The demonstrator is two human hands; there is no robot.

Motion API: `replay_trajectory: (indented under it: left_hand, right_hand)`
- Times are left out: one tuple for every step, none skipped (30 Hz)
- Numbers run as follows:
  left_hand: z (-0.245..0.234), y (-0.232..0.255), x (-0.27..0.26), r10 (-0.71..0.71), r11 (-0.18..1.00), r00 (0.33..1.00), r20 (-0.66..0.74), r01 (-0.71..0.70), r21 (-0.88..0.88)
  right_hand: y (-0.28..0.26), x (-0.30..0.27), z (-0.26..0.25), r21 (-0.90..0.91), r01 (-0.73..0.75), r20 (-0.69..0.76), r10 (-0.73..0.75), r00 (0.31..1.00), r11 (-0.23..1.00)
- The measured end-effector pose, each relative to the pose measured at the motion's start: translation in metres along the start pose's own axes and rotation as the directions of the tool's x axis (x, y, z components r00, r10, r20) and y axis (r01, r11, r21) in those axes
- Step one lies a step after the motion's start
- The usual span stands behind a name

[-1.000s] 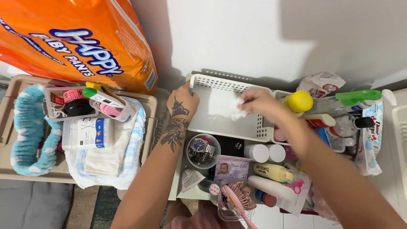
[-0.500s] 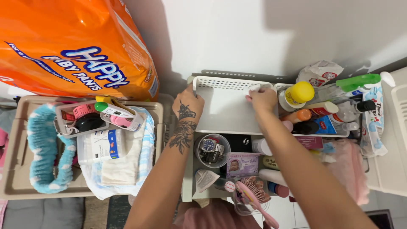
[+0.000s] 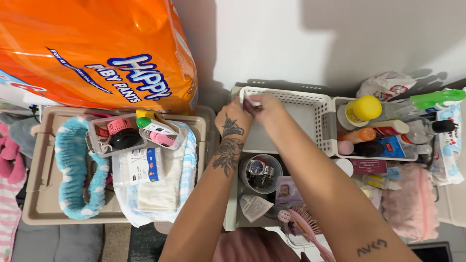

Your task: The person wipes a white plastic basket with a tissue, then places various items into it, including bottles, a hairbrush, and small containers. They continue to sort and arrange items from the surrounding area into the basket.

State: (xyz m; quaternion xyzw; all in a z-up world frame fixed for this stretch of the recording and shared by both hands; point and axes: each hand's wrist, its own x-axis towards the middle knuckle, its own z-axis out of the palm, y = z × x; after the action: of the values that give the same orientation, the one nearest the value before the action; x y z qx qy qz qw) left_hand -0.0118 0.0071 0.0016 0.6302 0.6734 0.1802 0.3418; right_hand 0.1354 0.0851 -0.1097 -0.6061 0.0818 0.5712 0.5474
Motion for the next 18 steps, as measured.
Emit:
replay_trajectory:
  left_hand:
    - [-0.003, 0.003, -0.003, 0.001, 1.0, 1.0, -0.005, -0.001, -0.007]
    - [-0.006, 0.006, -0.007, 0.001, 1.0, 1.0, 0.013, -0.001, 0.002]
    - [-0.012, 0.004, -0.011, -0.006, 1.0, 1.0, 0.029, 0.005, 0.023]
    - [-0.021, 0.007, -0.013, -0.012, 1.0, 1.0, 0.023, 0.012, 0.027]
    - [-0.027, 0.011, -0.019, -0.005, 1.0, 0.999, 0.038, 0.005, 0.014]
    - [-0.032, 0.016, -0.024, 0.002, 1.0, 0.999, 0.052, -0.002, 0.001]
    - [-0.024, 0.012, -0.018, 0.006, 1.0, 0.999, 0.051, -0.006, -0.002]
    - [-0.015, 0.009, -0.012, 0.001, 1.0, 0.999, 0.049, -0.002, 0.018]
    - [-0.007, 0.004, -0.008, -0.009, 0.999, 0.999, 0.05, 0.007, 0.041]
    - [-0.007, 0.005, -0.008, -0.009, 0.999, 0.999, 0.051, 0.007, 0.042]
    - [-0.007, 0.006, -0.005, -0.012, 1.0, 0.999, 0.039, 0.011, 0.025]
    - [-0.007, 0.007, -0.003, -0.014, 1.0, 1.0, 0.028, 0.014, 0.009]
    - [-0.006, 0.006, -0.001, -0.016, 1.0, 1.0, 0.027, 0.015, 0.012]
    - [-0.004, 0.004, 0.001, -0.021, 1.0, 0.999, 0.034, 0.021, 0.021]
    - [0.0, 0.003, 0.001, -0.029, 0.999, 0.999, 0.043, 0.028, 0.026]
    - [0.003, 0.001, 0.001, -0.032, 0.999, 0.998, 0.046, 0.031, 0.026]
    - [0.007, -0.001, 0.004, -0.037, 0.999, 0.998, 0.044, 0.036, 0.022]
    - [0.009, -0.002, 0.006, -0.042, 0.999, 0.998, 0.041, 0.041, 0.019]
  right_hand:
    - [-0.018, 0.009, -0.025, -0.006, 0.006, 0.002, -0.006, 1.0, 1.0]
    - [-0.036, 0.017, -0.049, 0.079, 0.022, -0.026, -0.02, 0.999, 0.997]
    - [-0.046, 0.026, -0.069, 0.165, 0.028, -0.049, -0.02, 0.999, 0.986]
    - [-0.052, 0.007, -0.067, 0.163, 0.021, -0.042, -0.014, 0.999, 0.986]
    - [-0.059, -0.014, -0.071, 0.168, 0.038, -0.073, -0.026, 0.997, 0.985]
    - [-0.067, -0.034, -0.076, 0.173, 0.055, -0.103, -0.037, 0.994, 0.983]
    - [-0.059, -0.022, -0.067, 0.174, 0.06, -0.102, -0.042, 0.994, 0.983]
    - [-0.051, -0.011, -0.058, 0.083, 0.062, -0.098, -0.054, 0.994, 0.995]
    - [-0.041, 0.0, -0.05, -0.008, 0.059, -0.095, -0.059, 0.994, 0.998]
    - [-0.028, -0.005, -0.038, -0.007, 0.058, -0.097, -0.059, 0.994, 0.998]
    - [-0.015, -0.009, -0.022, -0.089, 0.05, -0.049, -0.055, 0.997, 0.995]
    - [-0.001, -0.013, -0.006, -0.171, 0.046, -0.002, -0.047, 0.999, 0.984]
    - [0.003, -0.018, 0.001, -0.17, 0.043, -0.001, -0.044, 0.999, 0.985]
    - [0.007, -0.023, 0.008, -0.21, 0.047, -0.057, -0.06, 0.997, 0.977]
    - [0.011, -0.029, 0.012, -0.253, 0.048, -0.115, -0.08, 0.99, 0.966]
    - [0.012, -0.03, 0.009, -0.255, 0.045, -0.118, -0.077, 0.99, 0.966]
    - [0.01, -0.03, 0.008, -0.17, 0.042, -0.078, -0.056, 0.995, 0.985]
    - [0.009, -0.031, 0.007, -0.084, 0.035, -0.036, -0.038, 0.999, 0.996]
